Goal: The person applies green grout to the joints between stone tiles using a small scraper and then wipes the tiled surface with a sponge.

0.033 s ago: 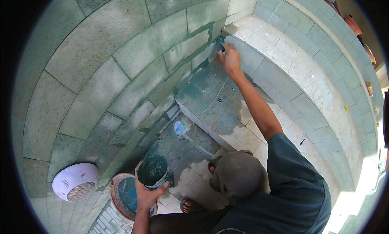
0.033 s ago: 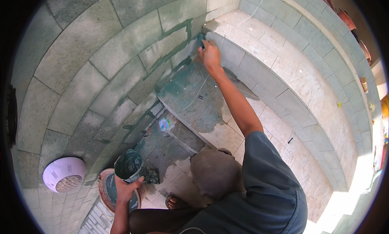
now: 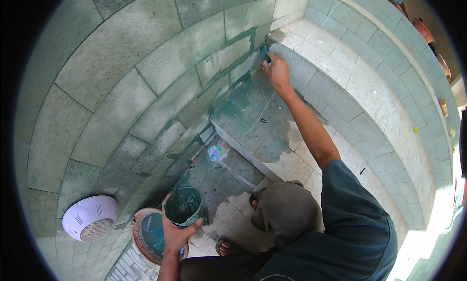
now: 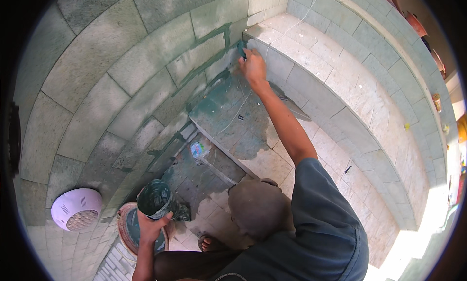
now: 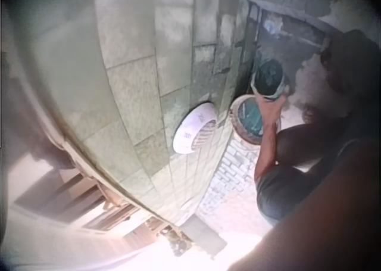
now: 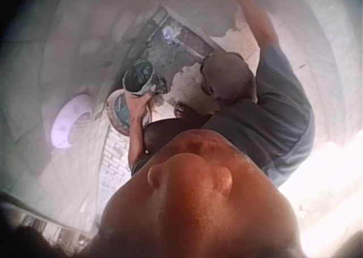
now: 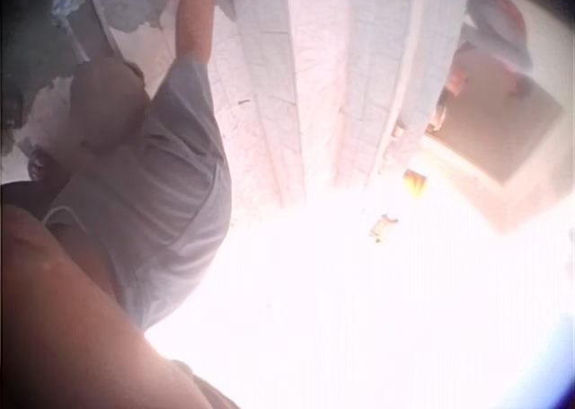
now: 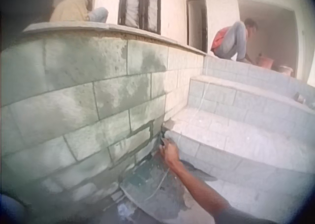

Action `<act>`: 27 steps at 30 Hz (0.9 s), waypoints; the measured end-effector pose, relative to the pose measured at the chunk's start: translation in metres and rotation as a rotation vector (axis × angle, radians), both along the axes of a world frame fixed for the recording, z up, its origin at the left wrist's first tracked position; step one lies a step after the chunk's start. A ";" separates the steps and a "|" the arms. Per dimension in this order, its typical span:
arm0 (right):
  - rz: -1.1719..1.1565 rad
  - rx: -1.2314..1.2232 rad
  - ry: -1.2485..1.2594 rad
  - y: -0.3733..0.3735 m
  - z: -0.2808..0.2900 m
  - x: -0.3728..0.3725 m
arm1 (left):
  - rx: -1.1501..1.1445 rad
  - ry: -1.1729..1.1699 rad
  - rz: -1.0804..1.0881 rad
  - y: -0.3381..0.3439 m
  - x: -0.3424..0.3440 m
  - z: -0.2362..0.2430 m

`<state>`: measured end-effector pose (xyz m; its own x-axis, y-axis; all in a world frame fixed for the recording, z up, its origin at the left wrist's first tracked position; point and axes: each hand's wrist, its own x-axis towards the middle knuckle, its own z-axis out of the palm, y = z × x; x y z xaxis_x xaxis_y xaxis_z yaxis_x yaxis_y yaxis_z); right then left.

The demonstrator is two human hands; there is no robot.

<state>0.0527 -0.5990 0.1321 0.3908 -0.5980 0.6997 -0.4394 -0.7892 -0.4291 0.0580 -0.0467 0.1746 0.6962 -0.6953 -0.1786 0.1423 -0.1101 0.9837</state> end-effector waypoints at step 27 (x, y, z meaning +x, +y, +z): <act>-0.082 0.121 -0.212 0.013 0.016 0.017 | -0.050 0.040 0.007 -0.005 -0.002 0.006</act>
<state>0.0694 -0.5865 0.1481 0.1898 -0.7057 0.6826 -0.3896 -0.6923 -0.6074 0.0557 -0.0519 0.1810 0.6939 -0.6993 -0.1718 0.1824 -0.0602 0.9814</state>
